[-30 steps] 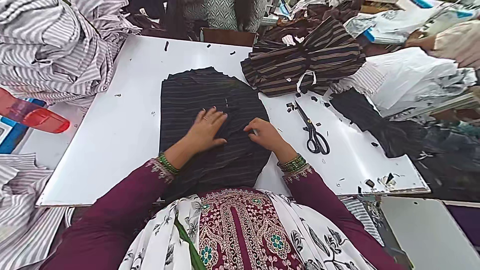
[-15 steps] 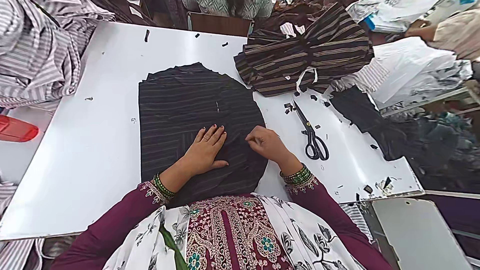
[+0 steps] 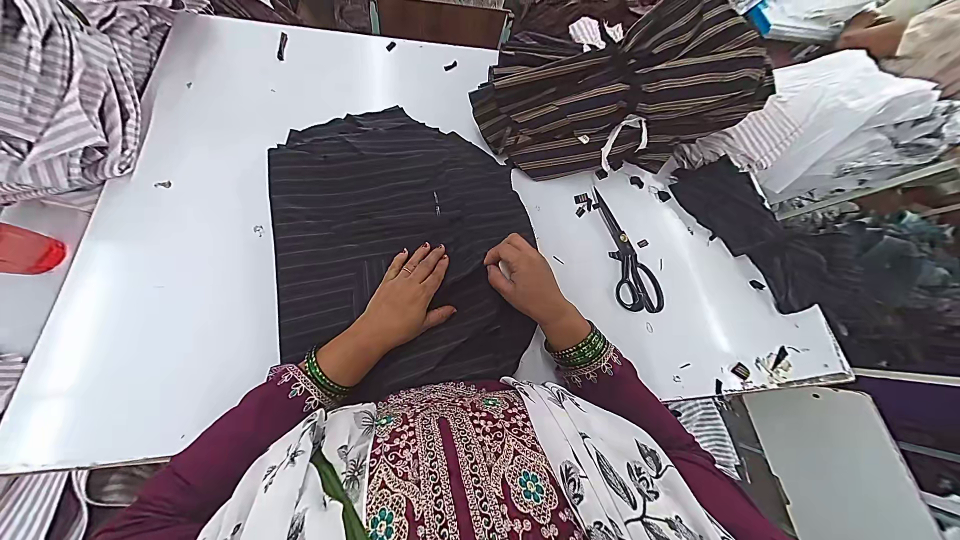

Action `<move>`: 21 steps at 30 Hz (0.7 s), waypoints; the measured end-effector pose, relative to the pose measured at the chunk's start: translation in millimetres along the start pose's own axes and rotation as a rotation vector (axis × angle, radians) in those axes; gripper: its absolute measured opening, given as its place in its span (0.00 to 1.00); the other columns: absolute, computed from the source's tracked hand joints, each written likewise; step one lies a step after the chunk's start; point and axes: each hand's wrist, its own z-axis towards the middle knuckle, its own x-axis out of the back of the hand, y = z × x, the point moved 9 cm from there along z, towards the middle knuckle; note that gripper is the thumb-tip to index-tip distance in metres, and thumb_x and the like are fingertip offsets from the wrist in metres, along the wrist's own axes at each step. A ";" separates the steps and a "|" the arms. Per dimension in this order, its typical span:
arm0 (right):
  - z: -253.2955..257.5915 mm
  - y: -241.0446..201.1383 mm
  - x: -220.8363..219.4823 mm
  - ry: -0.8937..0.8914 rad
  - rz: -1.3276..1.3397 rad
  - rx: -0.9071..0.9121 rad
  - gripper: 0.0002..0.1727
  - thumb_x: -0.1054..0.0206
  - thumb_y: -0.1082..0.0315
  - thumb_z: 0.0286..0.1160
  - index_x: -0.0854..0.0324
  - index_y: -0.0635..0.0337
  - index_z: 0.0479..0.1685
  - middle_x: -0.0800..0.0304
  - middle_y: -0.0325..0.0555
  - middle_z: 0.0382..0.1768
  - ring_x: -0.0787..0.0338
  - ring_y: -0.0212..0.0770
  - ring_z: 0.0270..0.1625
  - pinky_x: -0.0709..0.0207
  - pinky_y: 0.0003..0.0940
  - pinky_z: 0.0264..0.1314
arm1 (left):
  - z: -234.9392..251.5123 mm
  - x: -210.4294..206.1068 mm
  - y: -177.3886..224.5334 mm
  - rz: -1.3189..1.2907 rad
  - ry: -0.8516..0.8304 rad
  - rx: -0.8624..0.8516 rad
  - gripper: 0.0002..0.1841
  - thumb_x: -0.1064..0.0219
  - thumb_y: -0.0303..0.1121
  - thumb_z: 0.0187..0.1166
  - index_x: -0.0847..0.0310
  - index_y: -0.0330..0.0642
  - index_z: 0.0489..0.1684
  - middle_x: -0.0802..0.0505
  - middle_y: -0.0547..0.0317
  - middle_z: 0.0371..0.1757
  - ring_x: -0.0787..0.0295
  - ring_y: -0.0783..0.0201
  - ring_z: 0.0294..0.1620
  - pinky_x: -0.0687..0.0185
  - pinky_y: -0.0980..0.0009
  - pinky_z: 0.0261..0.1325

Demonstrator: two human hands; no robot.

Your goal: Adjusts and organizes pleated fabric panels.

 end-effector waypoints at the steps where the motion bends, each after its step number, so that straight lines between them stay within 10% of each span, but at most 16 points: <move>1: 0.5 -4.7 3.8 0.050 0.009 0.039 0.11 0.32 0.71 0.66 0.10 0.64 0.44 0.14 0.55 0.42 0.12 0.50 0.39 0.18 0.46 0.34 | 0.3 0.0 0.0 -0.001 0.000 -0.002 0.43 0.41 0.61 0.80 0.31 0.31 0.84 0.30 0.41 0.89 0.43 0.43 0.93 0.54 0.35 0.89; 3: 1.9 -16.9 -2.9 0.032 -0.004 0.115 0.18 0.28 0.71 0.65 0.09 0.62 0.55 0.14 0.57 0.49 0.11 0.51 0.40 0.16 0.47 0.34 | 0.4 -0.3 -0.1 0.004 0.002 0.000 0.47 0.40 0.64 0.78 0.35 0.29 0.85 0.30 0.39 0.89 0.43 0.42 0.93 0.53 0.36 0.89; 7: -1.9 -34.1 -10.9 0.079 -0.083 0.308 0.07 0.33 0.75 0.64 0.09 0.64 0.29 0.12 0.56 0.39 0.10 0.50 0.33 0.17 0.43 0.29 | -2.0 -0.3 -3.1 0.037 -0.043 0.055 0.56 0.43 0.70 0.75 0.48 0.26 0.90 0.40 0.35 0.93 0.51 0.41 0.95 0.59 0.36 0.90; 11: -12.0 -29.1 -8.7 0.060 -0.096 0.278 0.09 0.35 0.75 0.69 0.07 0.63 0.34 0.10 0.56 0.41 0.09 0.51 0.37 0.15 0.44 0.33 | -3.5 -2.6 -2.2 0.070 -0.236 0.143 0.55 0.45 0.70 0.79 0.55 0.30 0.94 0.51 0.39 0.96 0.65 0.43 0.98 0.72 0.35 0.91; 16: -21.5 -0.8 10.9 0.172 0.106 0.036 0.12 0.39 0.74 0.67 0.08 0.64 0.34 0.13 0.51 0.36 0.14 0.41 0.40 0.20 0.34 0.40 | 8.8 -6.6 16.2 0.039 -0.276 0.091 0.43 0.49 0.58 0.89 0.47 0.28 0.91 0.45 0.37 0.95 0.60 0.44 0.97 0.71 0.39 0.92; 21: -21.0 23.9 -8.8 -0.170 0.238 -0.315 0.13 0.37 0.68 0.80 0.10 0.67 0.49 0.14 0.52 0.40 0.16 0.44 0.45 0.25 0.41 0.52 | 11.1 -8.3 16.3 0.002 -0.034 -0.006 0.30 0.59 0.43 0.94 0.31 0.29 0.83 0.31 0.40 0.89 0.43 0.43 0.93 0.55 0.40 0.91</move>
